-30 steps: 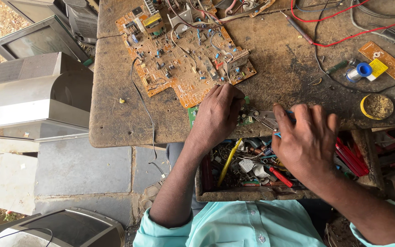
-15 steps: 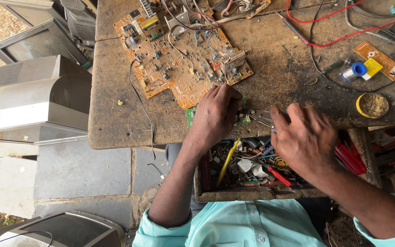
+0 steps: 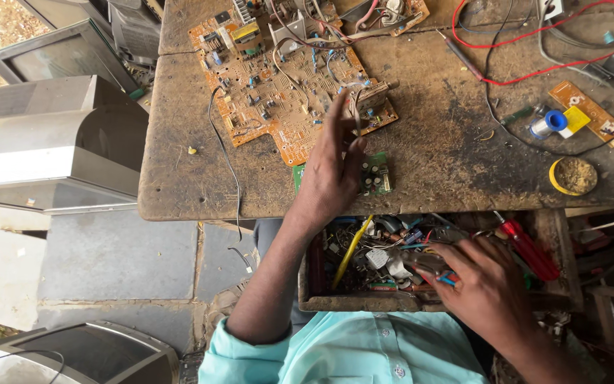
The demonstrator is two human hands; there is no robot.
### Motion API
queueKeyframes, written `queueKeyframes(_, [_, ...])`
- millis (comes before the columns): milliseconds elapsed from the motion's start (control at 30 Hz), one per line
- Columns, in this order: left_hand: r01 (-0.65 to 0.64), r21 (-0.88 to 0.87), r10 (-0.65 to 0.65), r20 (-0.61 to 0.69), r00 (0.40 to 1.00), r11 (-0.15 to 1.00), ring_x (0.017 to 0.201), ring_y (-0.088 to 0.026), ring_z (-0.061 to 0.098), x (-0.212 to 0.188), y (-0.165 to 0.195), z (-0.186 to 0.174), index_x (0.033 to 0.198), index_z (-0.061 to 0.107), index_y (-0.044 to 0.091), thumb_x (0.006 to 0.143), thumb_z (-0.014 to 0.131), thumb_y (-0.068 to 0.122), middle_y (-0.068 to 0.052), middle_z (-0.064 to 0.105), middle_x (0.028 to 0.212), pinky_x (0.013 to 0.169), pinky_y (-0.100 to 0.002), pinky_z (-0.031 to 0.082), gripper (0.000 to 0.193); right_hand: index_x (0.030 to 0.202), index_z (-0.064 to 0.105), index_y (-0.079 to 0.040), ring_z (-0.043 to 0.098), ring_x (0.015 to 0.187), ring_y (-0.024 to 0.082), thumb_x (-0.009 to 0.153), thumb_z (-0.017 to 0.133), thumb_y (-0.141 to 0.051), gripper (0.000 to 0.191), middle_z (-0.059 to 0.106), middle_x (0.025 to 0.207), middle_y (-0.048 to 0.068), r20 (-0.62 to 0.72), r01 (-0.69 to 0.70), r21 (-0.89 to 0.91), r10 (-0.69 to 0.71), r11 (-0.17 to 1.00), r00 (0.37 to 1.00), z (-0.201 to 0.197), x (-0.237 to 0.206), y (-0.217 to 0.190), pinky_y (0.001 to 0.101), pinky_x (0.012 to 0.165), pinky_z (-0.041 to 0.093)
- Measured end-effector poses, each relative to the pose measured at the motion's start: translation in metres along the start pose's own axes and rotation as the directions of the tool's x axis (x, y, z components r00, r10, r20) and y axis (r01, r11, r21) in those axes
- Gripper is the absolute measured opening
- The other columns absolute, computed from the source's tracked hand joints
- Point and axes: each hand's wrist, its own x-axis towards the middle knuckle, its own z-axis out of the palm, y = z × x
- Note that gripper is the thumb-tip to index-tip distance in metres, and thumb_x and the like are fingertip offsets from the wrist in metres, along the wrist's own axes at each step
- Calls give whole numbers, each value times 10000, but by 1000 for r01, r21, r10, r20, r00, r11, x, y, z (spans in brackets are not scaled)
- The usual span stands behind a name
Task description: The person works at a cluttered repair bench on television circuit boards. They point at components with a tool, pry and unscrew parts from a large board using screwdrivers, handle a small green board, brush dust off it, and solder components onto it with a soldering iron.
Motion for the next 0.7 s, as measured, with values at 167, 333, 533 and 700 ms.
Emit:
queueKeyframes(167, [-148,423,185,-48,982,894,1249,-387,540,-5,21,4,1549,309,-31,1035,665,309,-210,549,1385,1120,-518,424,712,1116,706,-12,615,1099,378,704,831,-407,584,655,1138,139,-178,15,-78,-29,997,984,24,-12,14,495,996,488])
queueKeyframes(333, [-142,641,153,39,987,754,1284,-351,507,-25,47,-5,1474,469,1,898,706,590,-183,541,1381,1142,-570,283,857,1154,707,18,598,1153,355,748,836,-387,587,635,1227,169,-205,-54,10,55,998,977,31,-22,19,484,986,483])
queueKeyframes(533, [-161,605,113,118,987,780,1265,-389,493,-41,40,-19,1426,499,4,763,788,549,-180,552,1376,1132,-579,289,906,1181,694,-34,563,1225,358,817,812,-351,497,631,1264,142,-301,-15,16,19,1000,954,35,-25,18,483,1056,467])
queueKeyframes(700, [-199,600,98,197,976,775,1272,-340,534,-42,23,-26,1406,544,63,789,834,405,-119,621,1344,1129,-519,359,763,1216,691,-31,529,1220,374,786,774,-432,594,614,1301,154,-243,3,-39,-13,999,970,29,-21,18,514,1056,419])
